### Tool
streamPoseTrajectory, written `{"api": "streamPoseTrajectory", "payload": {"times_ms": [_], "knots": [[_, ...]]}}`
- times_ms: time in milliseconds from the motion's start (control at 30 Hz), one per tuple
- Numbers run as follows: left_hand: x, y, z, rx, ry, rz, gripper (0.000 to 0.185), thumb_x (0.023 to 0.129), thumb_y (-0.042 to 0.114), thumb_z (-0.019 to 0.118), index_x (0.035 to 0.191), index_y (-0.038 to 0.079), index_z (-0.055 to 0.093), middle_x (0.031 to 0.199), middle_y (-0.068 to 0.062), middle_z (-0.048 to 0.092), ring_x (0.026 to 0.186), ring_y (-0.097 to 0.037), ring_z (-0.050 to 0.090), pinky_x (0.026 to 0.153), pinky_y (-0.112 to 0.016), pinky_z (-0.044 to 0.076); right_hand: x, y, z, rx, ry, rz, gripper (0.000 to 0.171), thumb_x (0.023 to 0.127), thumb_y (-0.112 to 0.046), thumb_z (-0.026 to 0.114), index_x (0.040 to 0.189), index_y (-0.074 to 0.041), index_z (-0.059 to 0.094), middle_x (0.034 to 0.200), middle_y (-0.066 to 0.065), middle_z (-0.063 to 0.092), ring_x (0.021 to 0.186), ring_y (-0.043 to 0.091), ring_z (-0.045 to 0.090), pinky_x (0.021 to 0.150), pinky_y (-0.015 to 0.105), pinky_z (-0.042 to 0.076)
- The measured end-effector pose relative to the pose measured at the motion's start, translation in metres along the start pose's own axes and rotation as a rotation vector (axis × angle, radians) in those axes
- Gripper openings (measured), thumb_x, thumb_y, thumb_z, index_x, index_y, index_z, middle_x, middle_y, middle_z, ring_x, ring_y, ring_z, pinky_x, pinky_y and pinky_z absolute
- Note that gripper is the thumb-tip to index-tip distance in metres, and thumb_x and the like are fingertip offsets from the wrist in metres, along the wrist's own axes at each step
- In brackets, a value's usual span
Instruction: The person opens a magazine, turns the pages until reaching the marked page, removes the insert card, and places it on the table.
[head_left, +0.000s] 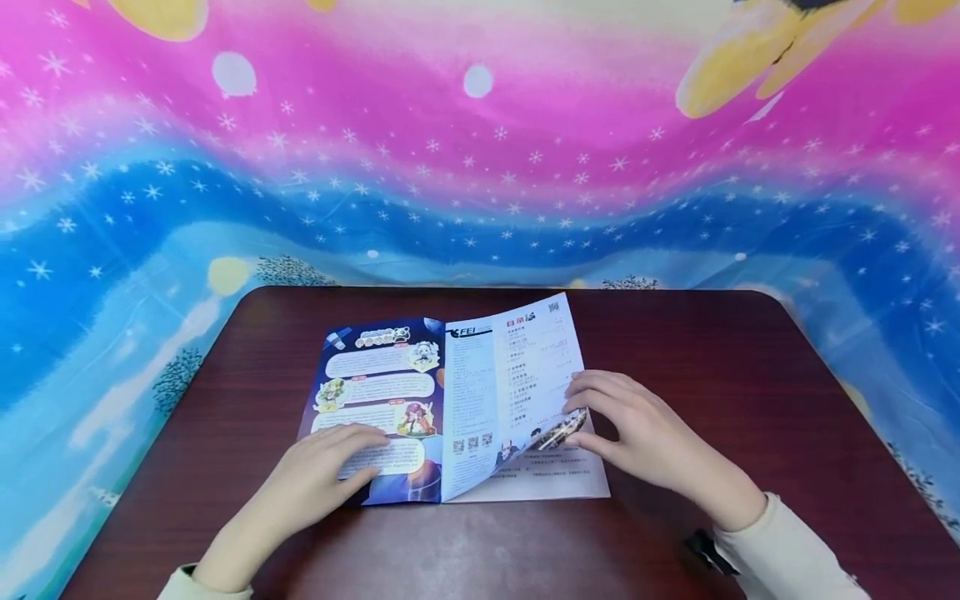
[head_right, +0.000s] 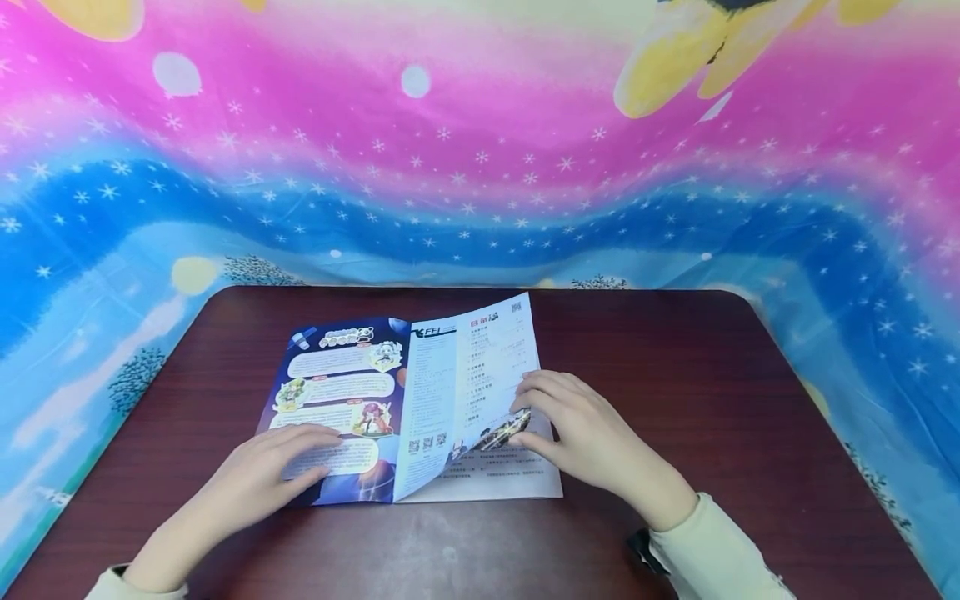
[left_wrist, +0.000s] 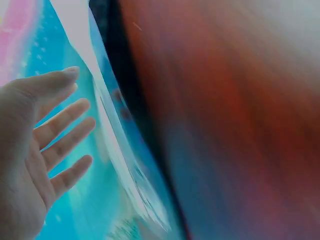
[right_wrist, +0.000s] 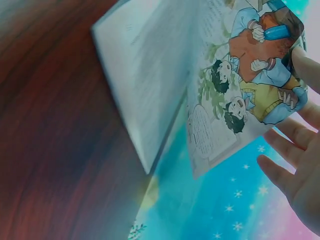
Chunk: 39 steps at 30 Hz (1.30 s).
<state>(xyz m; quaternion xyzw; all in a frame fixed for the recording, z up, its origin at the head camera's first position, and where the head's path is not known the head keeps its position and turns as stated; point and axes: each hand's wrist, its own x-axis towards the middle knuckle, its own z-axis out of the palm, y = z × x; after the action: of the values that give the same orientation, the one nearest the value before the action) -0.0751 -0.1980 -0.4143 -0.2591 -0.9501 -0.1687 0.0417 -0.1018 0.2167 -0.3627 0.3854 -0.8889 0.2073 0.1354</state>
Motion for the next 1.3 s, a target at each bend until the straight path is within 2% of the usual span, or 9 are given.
{"api": "streamPoseTrajectory", "payload": {"times_ms": [233, 400, 567, 700, 833, 1033, 1300], "knots": [[0.031, 0.045, 0.000, -0.080, 0.162, 0.210, 0.036, 0.086, 0.029, 0.078, 0.120, 0.021, 0.069, 0.117, 0.007, 0.069, 0.110, -0.013, 0.064, 0.094, -0.040, 0.052, 0.014, -0.011, -0.002, 0.050, 0.044, -0.001, 0.028, 0.082, -0.037, 0.080, 0.101, -0.021, 0.067, 0.114, -0.006, 0.062, 0.119, 0.017, 0.052, 0.105, 0.033, 0.036], [0.052, 0.079, 0.002, -0.129, 0.236, 0.342, 0.043, 0.088, 0.031, 0.076, 0.127, 0.017, 0.065, 0.124, 0.005, 0.066, 0.115, -0.012, 0.061, 0.096, -0.037, 0.051, 0.021, -0.018, -0.002, 0.052, 0.056, 0.004, 0.029, 0.083, -0.041, 0.079, 0.100, -0.020, 0.067, 0.115, -0.005, 0.062, 0.120, 0.018, 0.051, 0.105, 0.034, 0.036], [0.067, 0.107, 0.004, -0.166, 0.268, 0.400, 0.046, 0.091, 0.034, 0.072, 0.132, 0.016, 0.062, 0.130, 0.005, 0.062, 0.120, -0.010, 0.058, 0.098, -0.033, 0.049, 0.025, -0.027, -0.004, 0.000, 0.088, -0.008, 0.041, 0.093, -0.057, 0.058, 0.098, -0.018, 0.068, 0.112, -0.004, 0.061, 0.117, 0.019, 0.053, 0.104, 0.036, 0.039], [0.077, 0.121, 0.007, -0.188, 0.330, 0.450, 0.045, 0.093, 0.031, 0.071, 0.133, 0.015, 0.060, 0.131, 0.003, 0.061, 0.119, -0.010, 0.058, 0.100, -0.029, 0.048, 0.027, -0.033, -0.005, -0.030, 0.112, -0.022, 0.045, 0.095, -0.059, 0.053, 0.098, -0.017, 0.068, 0.111, -0.003, 0.061, 0.116, 0.021, 0.053, 0.104, 0.036, 0.038], [0.084, 0.129, 0.010, -0.198, 0.378, 0.474, 0.042, 0.093, 0.025, 0.071, 0.132, 0.015, 0.060, 0.126, 0.003, 0.064, 0.115, -0.009, 0.060, 0.097, -0.026, 0.049, 0.027, -0.034, -0.006, -0.034, 0.122, -0.030, 0.044, 0.095, -0.057, 0.054, 0.096, -0.016, 0.068, 0.110, -0.003, 0.062, 0.117, 0.022, 0.053, 0.105, 0.035, 0.037], [0.086, 0.134, 0.012, -0.221, 0.366, 0.439, 0.036, 0.093, 0.013, 0.069, 0.129, 0.015, 0.063, 0.121, 0.003, 0.067, 0.109, -0.009, 0.063, 0.092, -0.024, 0.051, 0.025, -0.034, -0.007, -0.039, 0.126, -0.032, 0.044, 0.095, -0.057, 0.056, 0.096, -0.015, 0.069, 0.109, -0.002, 0.063, 0.118, 0.023, 0.054, 0.106, 0.035, 0.036], [0.087, 0.132, 0.012, -0.224, 0.343, 0.426, 0.040, 0.092, 0.004, 0.067, 0.130, 0.014, 0.063, 0.124, 0.003, 0.066, 0.110, -0.010, 0.063, 0.097, -0.025, 0.049, 0.020, -0.034, -0.015, -0.049, 0.152, 0.026, 0.055, 0.097, -0.061, 0.049, 0.114, -0.013, 0.070, 0.122, 0.000, 0.065, 0.121, 0.021, 0.055, 0.107, 0.036, 0.037]]}}
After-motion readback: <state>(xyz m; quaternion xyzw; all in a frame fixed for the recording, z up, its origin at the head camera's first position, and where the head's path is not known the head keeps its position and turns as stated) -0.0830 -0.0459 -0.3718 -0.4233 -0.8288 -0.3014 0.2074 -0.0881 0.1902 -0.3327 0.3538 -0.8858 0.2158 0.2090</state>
